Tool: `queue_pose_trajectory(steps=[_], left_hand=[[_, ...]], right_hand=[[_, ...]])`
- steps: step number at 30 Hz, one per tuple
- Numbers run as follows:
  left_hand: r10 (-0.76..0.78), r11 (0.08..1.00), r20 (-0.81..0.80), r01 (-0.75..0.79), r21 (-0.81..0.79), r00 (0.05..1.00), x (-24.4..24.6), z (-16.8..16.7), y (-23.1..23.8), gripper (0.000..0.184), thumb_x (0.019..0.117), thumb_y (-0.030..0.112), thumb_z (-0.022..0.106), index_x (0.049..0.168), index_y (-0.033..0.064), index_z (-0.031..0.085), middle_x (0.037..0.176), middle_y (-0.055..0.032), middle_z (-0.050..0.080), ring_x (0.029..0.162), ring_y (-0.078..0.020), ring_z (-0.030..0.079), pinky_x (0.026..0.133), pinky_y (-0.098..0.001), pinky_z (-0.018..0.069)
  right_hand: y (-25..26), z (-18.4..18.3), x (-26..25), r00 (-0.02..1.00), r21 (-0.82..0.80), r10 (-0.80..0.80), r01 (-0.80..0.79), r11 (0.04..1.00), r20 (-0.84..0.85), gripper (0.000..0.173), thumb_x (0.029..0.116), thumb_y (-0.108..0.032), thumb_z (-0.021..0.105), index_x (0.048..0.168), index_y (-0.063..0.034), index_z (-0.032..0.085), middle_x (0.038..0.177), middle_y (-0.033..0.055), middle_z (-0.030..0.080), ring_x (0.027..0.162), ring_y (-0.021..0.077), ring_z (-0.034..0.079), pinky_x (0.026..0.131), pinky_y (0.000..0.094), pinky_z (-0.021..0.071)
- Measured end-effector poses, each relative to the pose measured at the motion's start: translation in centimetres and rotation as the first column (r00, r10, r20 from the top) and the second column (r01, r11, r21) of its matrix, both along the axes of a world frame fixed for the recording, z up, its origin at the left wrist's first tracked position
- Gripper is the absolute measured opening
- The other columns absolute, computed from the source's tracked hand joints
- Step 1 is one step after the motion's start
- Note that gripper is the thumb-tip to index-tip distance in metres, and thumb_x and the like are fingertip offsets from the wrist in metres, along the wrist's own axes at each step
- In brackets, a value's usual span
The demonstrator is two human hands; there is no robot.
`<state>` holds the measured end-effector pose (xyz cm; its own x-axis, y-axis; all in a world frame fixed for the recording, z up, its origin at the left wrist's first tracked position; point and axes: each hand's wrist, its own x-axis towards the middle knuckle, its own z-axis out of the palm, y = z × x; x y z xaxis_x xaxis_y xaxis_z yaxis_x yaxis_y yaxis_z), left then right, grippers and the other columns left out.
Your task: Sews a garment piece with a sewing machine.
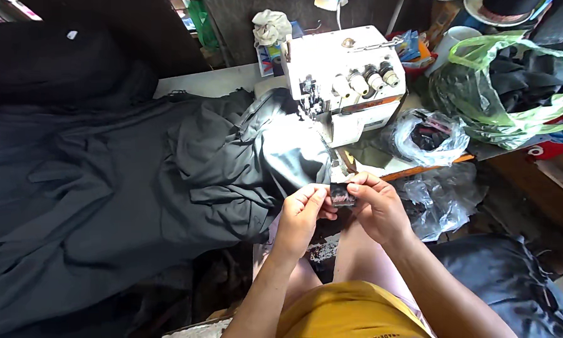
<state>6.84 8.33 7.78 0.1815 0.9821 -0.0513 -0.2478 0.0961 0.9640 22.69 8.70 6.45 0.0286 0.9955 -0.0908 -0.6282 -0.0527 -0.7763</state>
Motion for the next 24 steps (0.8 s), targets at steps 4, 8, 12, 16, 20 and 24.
queue_pose_trajectory(steps=[4,8,12,16,20,24], left_hand=[[-0.042,0.998,0.013,0.042,-0.054,0.999,0.4,0.0,-0.5,0.027,0.098,0.01,0.061,0.122,-0.0038,0.063,0.099,-0.0078,0.072,0.087,-0.0154,0.072,0.076,-0.031,0.0624],[0.135,0.989,0.116,-0.127,-0.072,0.984,2.2,0.0,-1.1,0.01,0.0949,-0.003,0.062,0.103,-0.0042,0.067,0.085,-0.008,0.073,0.072,-0.0127,0.071,0.067,-0.0268,0.0619],[0.141,0.99,-0.002,-0.141,0.029,0.99,1.7,-0.4,-0.8,0.007,0.0941,-0.004,0.063,0.096,-0.0026,0.07,0.078,-0.005,0.072,0.066,-0.0101,0.07,0.063,-0.0248,0.0612],[0.109,0.983,-0.168,-0.081,0.165,0.98,1.0,-0.5,-0.8,0.007,0.0919,-0.001,0.065,0.095,-0.0002,0.071,0.075,-0.0013,0.071,0.064,-0.0073,0.068,0.062,-0.0227,0.0598],[0.124,0.963,-0.289,-0.045,0.264,0.949,0.5,-0.6,-0.8,0.008,0.0898,0.003,0.067,0.096,0.003,0.073,0.078,0.0022,0.071,0.065,-0.0042,0.067,0.061,-0.0203,0.0586],[0.138,0.971,-0.199,-0.093,0.22,0.97,0.5,-1.0,-0.6,0.014,0.0886,0.0,0.062,0.1,0.001,0.071,0.085,-0.0012,0.071,0.073,-0.008,0.069,0.066,-0.0239,0.0599]], right_hand=[[-0.1,0.3,-0.4,0.993,0.009,-0.117,0.117,0.993,-0.004,0.012,0.0946,0.006,0.056,0.088,-0.0015,0.063,0.083,0.0102,0.069,0.074,0.0158,0.07,0.074,0.0337,0.0628],[-0.8,0.1,-1.0,0.994,0.008,-0.111,0.111,0.994,-0.018,0.011,0.0951,0.005,0.057,0.089,-0.0024,0.062,0.084,0.0087,0.068,0.074,0.0136,0.069,0.073,0.0309,0.0613],[-1.1,0.1,0.0,0.983,0.017,-0.045,0.043,0.999,0.179,0.007,0.0955,-0.002,0.058,0.095,-0.0025,0.065,0.088,0.0062,0.069,0.074,0.0104,0.067,0.07,0.0255,0.0588],[-0.6,0.7,1.4,0.893,0.069,0.037,-0.076,0.995,0.448,0.013,0.0931,-0.012,0.067,0.103,-0.0044,0.071,0.093,0.002,0.072,0.08,0.0067,0.067,0.071,0.0212,0.0567],[-0.4,0.8,1.7,0.873,0.099,0.04,-0.101,0.99,0.486,0.003,0.0915,-0.006,0.07,0.091,-0.004,0.073,0.083,0.0015,0.071,0.075,0.0065,0.067,0.069,0.0211,0.0571],[-0.5,0.2,1.0,0.9,0.121,-0.017,-0.04,0.992,0.436,0.003,0.0913,-0.003,0.069,0.091,-0.0032,0.072,0.082,0.0028,0.071,0.074,0.0075,0.067,0.067,0.0217,0.0577]])
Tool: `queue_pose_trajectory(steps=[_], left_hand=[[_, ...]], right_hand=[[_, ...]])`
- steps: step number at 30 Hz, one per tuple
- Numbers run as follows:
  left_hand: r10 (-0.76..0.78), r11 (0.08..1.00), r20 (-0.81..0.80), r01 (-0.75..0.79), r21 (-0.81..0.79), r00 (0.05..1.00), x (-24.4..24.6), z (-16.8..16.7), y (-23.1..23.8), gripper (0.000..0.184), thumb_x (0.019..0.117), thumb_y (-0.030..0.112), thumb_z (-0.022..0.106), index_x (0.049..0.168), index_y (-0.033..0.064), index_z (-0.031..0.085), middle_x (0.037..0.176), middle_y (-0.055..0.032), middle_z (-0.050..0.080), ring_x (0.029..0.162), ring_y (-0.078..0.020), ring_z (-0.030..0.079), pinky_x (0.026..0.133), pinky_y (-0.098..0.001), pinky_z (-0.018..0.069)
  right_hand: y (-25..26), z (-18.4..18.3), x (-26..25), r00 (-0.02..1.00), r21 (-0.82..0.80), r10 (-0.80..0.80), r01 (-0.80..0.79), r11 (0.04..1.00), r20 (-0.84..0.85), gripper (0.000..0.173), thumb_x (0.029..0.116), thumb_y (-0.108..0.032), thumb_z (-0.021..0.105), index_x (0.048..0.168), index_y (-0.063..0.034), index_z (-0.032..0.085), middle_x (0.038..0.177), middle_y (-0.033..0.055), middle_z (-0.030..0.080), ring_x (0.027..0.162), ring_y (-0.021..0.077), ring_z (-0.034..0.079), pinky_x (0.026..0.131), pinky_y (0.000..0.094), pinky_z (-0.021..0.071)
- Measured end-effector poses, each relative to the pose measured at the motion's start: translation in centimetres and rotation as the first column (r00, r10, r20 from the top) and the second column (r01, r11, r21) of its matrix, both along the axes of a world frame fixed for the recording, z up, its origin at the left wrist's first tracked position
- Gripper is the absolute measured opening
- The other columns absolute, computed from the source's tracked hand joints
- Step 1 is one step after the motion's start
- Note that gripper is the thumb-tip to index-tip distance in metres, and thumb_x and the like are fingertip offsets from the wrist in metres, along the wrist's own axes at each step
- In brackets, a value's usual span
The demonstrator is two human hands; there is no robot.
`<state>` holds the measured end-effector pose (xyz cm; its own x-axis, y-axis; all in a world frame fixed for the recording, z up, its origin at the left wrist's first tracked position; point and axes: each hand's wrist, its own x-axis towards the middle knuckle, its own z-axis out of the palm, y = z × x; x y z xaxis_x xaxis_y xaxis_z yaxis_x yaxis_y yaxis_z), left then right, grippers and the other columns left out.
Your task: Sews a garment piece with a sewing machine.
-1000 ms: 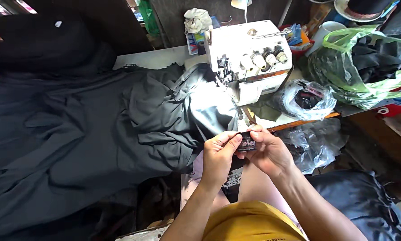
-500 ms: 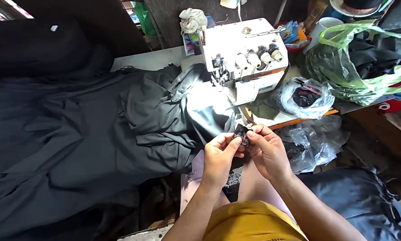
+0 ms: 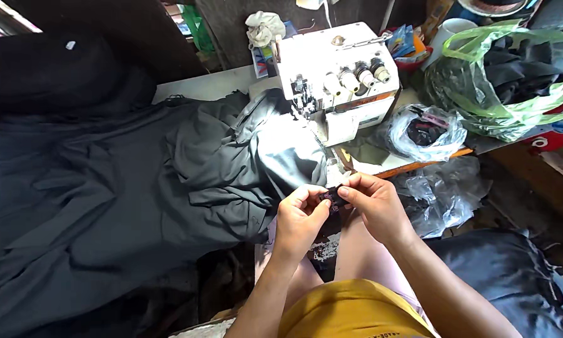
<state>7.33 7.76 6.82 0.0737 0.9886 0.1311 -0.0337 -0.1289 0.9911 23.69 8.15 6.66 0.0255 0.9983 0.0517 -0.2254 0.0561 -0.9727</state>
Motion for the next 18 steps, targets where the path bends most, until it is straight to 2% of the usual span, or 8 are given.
queue_pose_trajectory(steps=[2,4,6,8,13,16,18], left_hand=[[-0.036,0.992,0.153,0.054,-0.11,0.988,0.2,0.1,-0.1,0.018,0.0953,0.004,0.057,0.108,-0.0018,0.068,0.096,-0.0069,0.072,0.083,-0.0145,0.071,0.075,-0.0316,0.0628],[-0.049,0.978,0.255,0.099,-0.186,0.966,0.6,0.4,-0.2,0.021,0.0987,0.01,0.058,0.113,-0.0026,0.067,0.1,-0.0088,0.071,0.087,-0.0169,0.072,0.076,-0.0338,0.0638],[0.021,0.987,0.262,0.021,-0.157,0.965,1.2,0.0,-0.2,0.01,0.0982,0.004,0.062,0.101,-0.0021,0.069,0.087,-0.0076,0.073,0.073,-0.0137,0.072,0.065,-0.0291,0.0628],[0.075,0.994,0.225,-0.056,-0.093,0.971,1.3,-0.4,0.1,0.009,0.0966,-0.001,0.062,0.093,-0.0013,0.07,0.079,-0.0056,0.072,0.064,-0.0102,0.068,0.058,-0.0245,0.0596],[0.09,0.995,0.166,-0.081,-0.064,0.982,0.6,-0.2,0.3,0.009,0.0961,-0.001,0.063,0.091,-0.0005,0.071,0.076,-0.0034,0.072,0.061,-0.0089,0.068,0.058,-0.0236,0.0605],[0.156,0.987,0.202,-0.145,-0.065,0.967,0.1,-0.2,0.5,0.01,0.0957,-0.003,0.062,0.09,-0.0007,0.07,0.076,-0.0045,0.072,0.062,-0.01,0.07,0.058,-0.0246,0.0613],[0.184,0.982,0.211,-0.173,-0.069,0.96,-0.1,-0.3,0.8,0.011,0.0963,-0.002,0.061,0.089,0.0005,0.069,0.076,-0.0044,0.072,0.063,-0.0105,0.07,0.059,-0.0247,0.0616]], right_hand=[[0.0,-0.1,-0.4,0.999,-0.024,-0.018,0.017,1.0,-0.04,0.003,0.0916,-0.002,0.068,0.09,-0.0029,0.071,0.083,0.004,0.071,0.074,0.0086,0.068,0.067,0.0224,0.0584],[0.0,-0.2,-0.6,0.997,-0.035,-0.022,0.019,0.999,-0.08,0.002,0.0914,-0.001,0.068,0.09,-0.0019,0.07,0.083,0.0052,0.071,0.074,0.0094,0.068,0.067,0.023,0.0588],[0.0,-0.3,-0.8,0.994,-0.02,-0.021,0.019,1.0,-0.103,0.001,0.0909,0.0,0.069,0.09,-0.0013,0.07,0.083,0.0059,0.07,0.073,0.0102,0.068,0.067,0.0241,0.0594],[0.2,-0.6,-0.7,0.991,0.045,-0.046,0.052,0.998,-0.123,0.003,0.0893,0.0,0.072,0.089,-0.0028,0.071,0.081,0.0046,0.071,0.07,0.0089,0.066,0.066,0.0237,0.0581],[1.1,0.0,2.5,0.975,0.201,-0.079,0.122,0.972,-0.21,0.013,0.0945,-0.004,0.065,0.093,-0.0131,0.074,0.08,-0.0022,0.069,0.069,0.0055,0.064,0.069,0.0241,0.0585],[0.9,0.7,5.2,0.963,0.231,0.008,0.057,0.971,-0.27,0.014,0.0971,-0.01,0.063,0.096,-0.015,0.077,0.078,-0.0034,0.068,0.068,0.0055,0.064,0.07,0.0244,0.0577],[0.7,0.5,6.7,0.94,0.265,0.182,-0.104,0.959,-0.29,0.012,0.0987,-0.017,0.065,0.099,-0.0155,0.077,0.081,-0.0036,0.069,0.072,0.0058,0.065,0.073,0.025,0.0571]])
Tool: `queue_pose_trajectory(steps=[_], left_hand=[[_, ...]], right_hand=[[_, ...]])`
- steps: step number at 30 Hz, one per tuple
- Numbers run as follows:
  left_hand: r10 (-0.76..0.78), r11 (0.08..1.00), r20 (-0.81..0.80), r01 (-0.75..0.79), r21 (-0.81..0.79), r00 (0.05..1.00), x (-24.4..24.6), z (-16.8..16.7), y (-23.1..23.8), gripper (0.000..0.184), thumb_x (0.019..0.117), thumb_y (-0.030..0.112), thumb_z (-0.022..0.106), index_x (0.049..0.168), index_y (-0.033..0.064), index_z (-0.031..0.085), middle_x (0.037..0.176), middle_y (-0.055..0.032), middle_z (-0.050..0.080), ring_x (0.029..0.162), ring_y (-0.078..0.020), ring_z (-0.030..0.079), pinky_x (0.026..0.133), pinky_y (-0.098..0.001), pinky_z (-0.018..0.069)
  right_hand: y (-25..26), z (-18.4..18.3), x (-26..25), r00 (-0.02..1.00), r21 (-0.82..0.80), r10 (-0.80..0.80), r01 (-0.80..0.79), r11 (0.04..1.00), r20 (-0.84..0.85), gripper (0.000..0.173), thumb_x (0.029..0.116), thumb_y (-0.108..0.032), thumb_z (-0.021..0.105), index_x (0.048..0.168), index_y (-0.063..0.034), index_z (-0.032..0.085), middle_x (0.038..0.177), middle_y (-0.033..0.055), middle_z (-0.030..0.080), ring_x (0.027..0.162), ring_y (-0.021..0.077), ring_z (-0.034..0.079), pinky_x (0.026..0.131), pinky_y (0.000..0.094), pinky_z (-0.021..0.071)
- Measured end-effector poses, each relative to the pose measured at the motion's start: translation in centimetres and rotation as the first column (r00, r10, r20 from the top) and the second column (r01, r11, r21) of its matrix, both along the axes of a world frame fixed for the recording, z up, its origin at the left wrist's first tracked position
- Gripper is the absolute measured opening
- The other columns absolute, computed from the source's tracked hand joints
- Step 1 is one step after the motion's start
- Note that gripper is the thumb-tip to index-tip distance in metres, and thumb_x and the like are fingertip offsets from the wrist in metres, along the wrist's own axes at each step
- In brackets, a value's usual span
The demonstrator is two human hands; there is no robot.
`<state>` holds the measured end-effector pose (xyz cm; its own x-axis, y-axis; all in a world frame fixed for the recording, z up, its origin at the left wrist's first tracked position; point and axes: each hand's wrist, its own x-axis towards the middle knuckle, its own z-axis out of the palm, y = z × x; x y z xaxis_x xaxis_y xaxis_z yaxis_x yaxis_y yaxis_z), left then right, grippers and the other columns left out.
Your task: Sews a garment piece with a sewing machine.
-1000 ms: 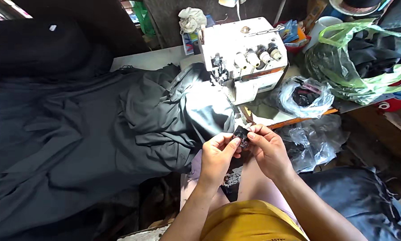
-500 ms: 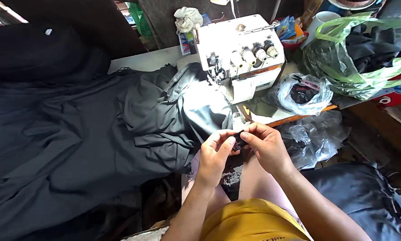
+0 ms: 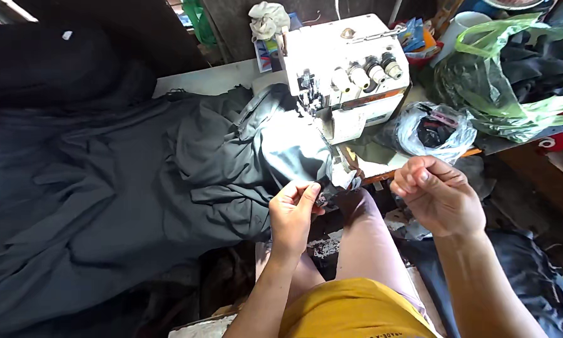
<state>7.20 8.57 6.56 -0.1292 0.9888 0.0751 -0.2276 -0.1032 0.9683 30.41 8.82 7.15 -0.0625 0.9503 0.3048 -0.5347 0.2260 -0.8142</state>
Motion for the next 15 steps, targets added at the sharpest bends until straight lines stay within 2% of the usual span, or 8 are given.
queue_pose_trajectory(steps=[2,3,6,8,10,11,12,15], left_hand=[[-0.008,1.0,0.007,0.009,-0.012,1.0,0.1,-0.1,0.1,0.011,0.0968,-0.001,0.061,0.089,0.0005,0.069,0.078,-0.0051,0.073,0.065,-0.011,0.071,0.06,-0.025,0.0616],[-0.02,1.0,0.012,0.021,-0.015,1.0,0.3,0.0,0.1,0.01,0.0967,-0.001,0.061,0.09,0.0004,0.069,0.079,-0.0053,0.073,0.066,-0.0109,0.071,0.06,-0.0248,0.0616],[-0.041,0.999,0.02,0.041,-0.008,0.999,1.0,0.1,-0.2,0.009,0.0954,-0.002,0.063,0.092,0.0006,0.071,0.081,-0.0043,0.073,0.066,-0.0096,0.07,0.06,-0.0241,0.0609],[-0.042,0.999,0.013,0.042,-0.006,0.999,1.0,0.2,-0.3,0.009,0.0946,-0.002,0.064,0.093,0.0011,0.072,0.081,-0.0034,0.073,0.065,-0.0084,0.069,0.059,-0.0234,0.0603],[-0.046,0.999,-0.005,0.046,0.001,0.999,0.8,0.2,-0.4,0.007,0.0941,-0.002,0.065,0.093,0.0009,0.072,0.081,-0.0033,0.073,0.065,-0.0076,0.069,0.059,-0.0224,0.0597],[-0.049,0.999,-0.018,0.049,0.011,0.999,0.7,0.1,-0.4,0.007,0.0937,-0.002,0.066,0.093,0.0004,0.073,0.081,-0.0034,0.073,0.065,-0.0074,0.068,0.058,-0.022,0.0591],[-0.052,0.998,-0.036,0.053,0.026,0.998,0.7,0.1,-0.4,0.006,0.0934,-0.001,0.067,0.093,-0.0001,0.073,0.08,-0.0038,0.074,0.064,-0.0073,0.068,0.058,-0.0217,0.0585],[-0.065,0.993,-0.083,0.073,0.09,0.994,0.7,-0.2,-0.5,0.007,0.0934,-0.001,0.068,0.097,-0.0016,0.074,0.082,-0.0048,0.074,0.064,-0.0079,0.068,0.057,-0.0219,0.0587]], right_hand=[[-0.1,-0.6,0.2,0.99,0.007,0.12,-0.121,0.993,0.071,0.011,0.0993,-0.023,0.066,0.1,-0.0179,0.076,0.083,-0.0059,0.068,0.076,0.0049,0.065,0.075,0.0249,0.0567],[-0.2,-1.0,-0.1,0.985,-0.001,0.112,-0.113,0.994,0.134,0.012,0.1001,-0.026,0.064,0.097,-0.0193,0.074,0.082,-0.0072,0.067,0.077,0.0044,0.064,0.076,0.0251,0.0566],[-0.2,-1.8,-1.6,0.946,-0.01,-0.103,0.111,0.994,0.306,0.034,0.104,-0.033,0.055,0.075,-0.0222,0.067,0.071,-0.0113,0.063,0.073,0.002,0.062,0.074,0.0234,0.0536],[-0.1,-1.8,-2.4,0.913,-0.023,-0.173,0.195,0.981,0.37,0.03,0.1051,-0.029,0.053,0.08,-0.0211,0.067,0.075,-0.0112,0.065,0.075,0.0009,0.063,0.075,0.021,0.0545],[0.0,-1.3,-3.1,0.883,-0.045,-0.129,0.167,0.985,0.452,0.021,0.104,-0.029,0.055,0.098,-0.015,0.069,0.087,-0.0077,0.069,0.08,0.0019,0.065,0.076,0.021,0.0556],[-0.1,-1.0,-3.6,0.87,-0.058,-0.089,0.134,0.989,0.486,0.022,0.1022,-0.029,0.058,0.106,-0.0111,0.07,0.092,-0.0054,0.07,0.082,0.0027,0.066,0.076,0.0217,0.0563],[-0.1,-0.7,-4.2,0.86,-0.076,-0.052,0.105,0.992,0.507,0.022,0.0997,-0.027,0.062,0.108,-0.0089,0.071,0.095,-0.0044,0.072,0.083,0.0026,0.067,0.076,0.0214,0.0569],[-0.2,-0.3,-5.7,0.88,-0.116,-0.029,0.095,0.989,0.474,0.008,0.0933,-0.013,0.071,0.097,-0.0062,0.071,0.087,-0.0024,0.071,0.077,0.0026,0.066,0.071,0.0185,0.0565]])
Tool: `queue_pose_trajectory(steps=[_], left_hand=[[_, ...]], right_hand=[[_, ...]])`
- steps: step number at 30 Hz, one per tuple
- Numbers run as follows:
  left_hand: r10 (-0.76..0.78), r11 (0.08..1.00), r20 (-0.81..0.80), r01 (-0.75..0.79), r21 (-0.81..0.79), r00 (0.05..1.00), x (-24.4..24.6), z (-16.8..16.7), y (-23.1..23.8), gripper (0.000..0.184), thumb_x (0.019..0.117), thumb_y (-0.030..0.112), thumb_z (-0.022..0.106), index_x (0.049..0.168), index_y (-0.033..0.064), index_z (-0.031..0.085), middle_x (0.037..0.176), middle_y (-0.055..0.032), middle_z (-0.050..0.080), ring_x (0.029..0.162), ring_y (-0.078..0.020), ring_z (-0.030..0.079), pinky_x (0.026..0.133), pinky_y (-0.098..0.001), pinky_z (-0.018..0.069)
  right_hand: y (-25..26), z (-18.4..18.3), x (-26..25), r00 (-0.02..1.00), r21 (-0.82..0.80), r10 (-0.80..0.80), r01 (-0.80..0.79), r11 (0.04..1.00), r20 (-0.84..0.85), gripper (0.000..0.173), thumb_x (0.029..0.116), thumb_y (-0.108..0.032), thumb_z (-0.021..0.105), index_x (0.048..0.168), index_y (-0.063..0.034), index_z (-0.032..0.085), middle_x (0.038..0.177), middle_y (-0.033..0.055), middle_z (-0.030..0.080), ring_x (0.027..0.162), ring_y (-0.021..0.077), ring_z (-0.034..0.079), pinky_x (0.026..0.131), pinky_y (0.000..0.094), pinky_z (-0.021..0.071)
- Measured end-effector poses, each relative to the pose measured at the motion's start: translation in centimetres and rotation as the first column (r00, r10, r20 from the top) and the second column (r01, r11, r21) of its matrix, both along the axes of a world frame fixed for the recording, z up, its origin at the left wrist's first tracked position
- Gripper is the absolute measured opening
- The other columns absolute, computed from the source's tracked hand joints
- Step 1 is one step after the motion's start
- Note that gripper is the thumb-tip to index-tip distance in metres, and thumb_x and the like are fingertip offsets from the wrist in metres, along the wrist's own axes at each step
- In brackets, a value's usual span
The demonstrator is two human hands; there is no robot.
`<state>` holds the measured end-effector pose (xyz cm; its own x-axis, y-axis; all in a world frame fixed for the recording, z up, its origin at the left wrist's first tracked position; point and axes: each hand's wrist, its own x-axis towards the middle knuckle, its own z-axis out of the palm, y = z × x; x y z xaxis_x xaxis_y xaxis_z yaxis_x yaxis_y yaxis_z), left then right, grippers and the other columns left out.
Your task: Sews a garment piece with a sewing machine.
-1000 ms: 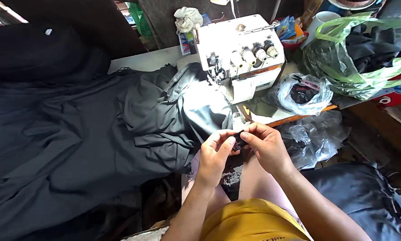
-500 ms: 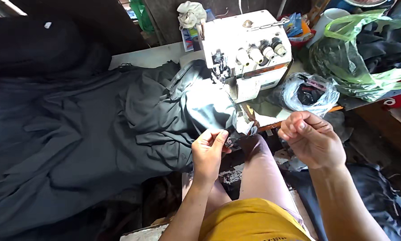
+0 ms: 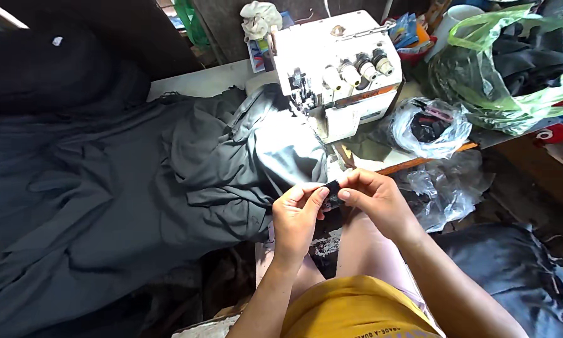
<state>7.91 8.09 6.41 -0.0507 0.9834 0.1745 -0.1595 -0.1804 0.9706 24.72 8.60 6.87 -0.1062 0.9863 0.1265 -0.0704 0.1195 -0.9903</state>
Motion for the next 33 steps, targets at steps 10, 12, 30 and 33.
queue_pose_trajectory(steps=[10,12,30,33], left_hand=[[-0.066,0.99,-0.005,0.065,-0.127,0.998,0.6,0.5,-0.4,0.008,0.0901,-0.003,0.069,0.086,0.0023,0.066,0.067,-0.0006,0.068,0.052,-0.0035,0.061,0.047,-0.0165,0.0505],[-0.041,0.997,-0.03,0.039,-0.066,0.999,0.8,0.2,-0.3,0.009,0.0898,-0.003,0.068,0.085,0.0034,0.065,0.063,0.0022,0.062,0.049,-0.002,0.056,0.045,-0.0157,0.0466],[0.053,0.995,-0.138,-0.04,0.095,0.989,-0.3,0.2,0.9,0.012,0.0969,0.005,0.064,0.09,0.0048,0.074,0.075,0.0033,0.068,0.057,0.0001,0.055,0.051,-0.0157,0.0462],[0.079,0.985,-0.246,-0.037,0.17,0.966,-1.9,1.3,2.3,0.019,0.1036,0.015,0.056,0.115,0.0082,0.069,0.071,0.0077,0.061,0.055,-0.0002,0.052,0.052,-0.0179,0.0463]], right_hand=[[-0.2,-1.2,-1.3,0.977,0.027,-0.157,0.162,0.986,-0.145,0.007,0.0902,-0.001,0.068,0.084,-0.0054,0.068,0.076,0.0003,0.067,0.069,0.0056,0.063,0.065,0.021,0.0553],[-0.3,-1.3,-1.6,0.972,0.05,-0.195,0.203,0.978,-0.128,0.007,0.0897,-0.001,0.068,0.084,-0.0057,0.067,0.075,-0.0002,0.067,0.067,0.0049,0.063,0.064,0.0199,0.0546],[0.4,-0.4,-2.6,0.957,0.009,-0.118,0.125,0.992,-0.266,0.011,0.088,0.001,0.068,0.08,-0.006,0.065,0.073,0.0007,0.065,0.065,0.0054,0.061,0.062,0.0203,0.0535],[2.4,0.7,-2.5,0.976,0.09,-0.121,0.139,0.986,-0.184,0.011,0.0879,-0.003,0.068,0.081,-0.0104,0.065,0.072,-0.0025,0.063,0.062,0.0045,0.058,0.059,0.0209,0.0518]])
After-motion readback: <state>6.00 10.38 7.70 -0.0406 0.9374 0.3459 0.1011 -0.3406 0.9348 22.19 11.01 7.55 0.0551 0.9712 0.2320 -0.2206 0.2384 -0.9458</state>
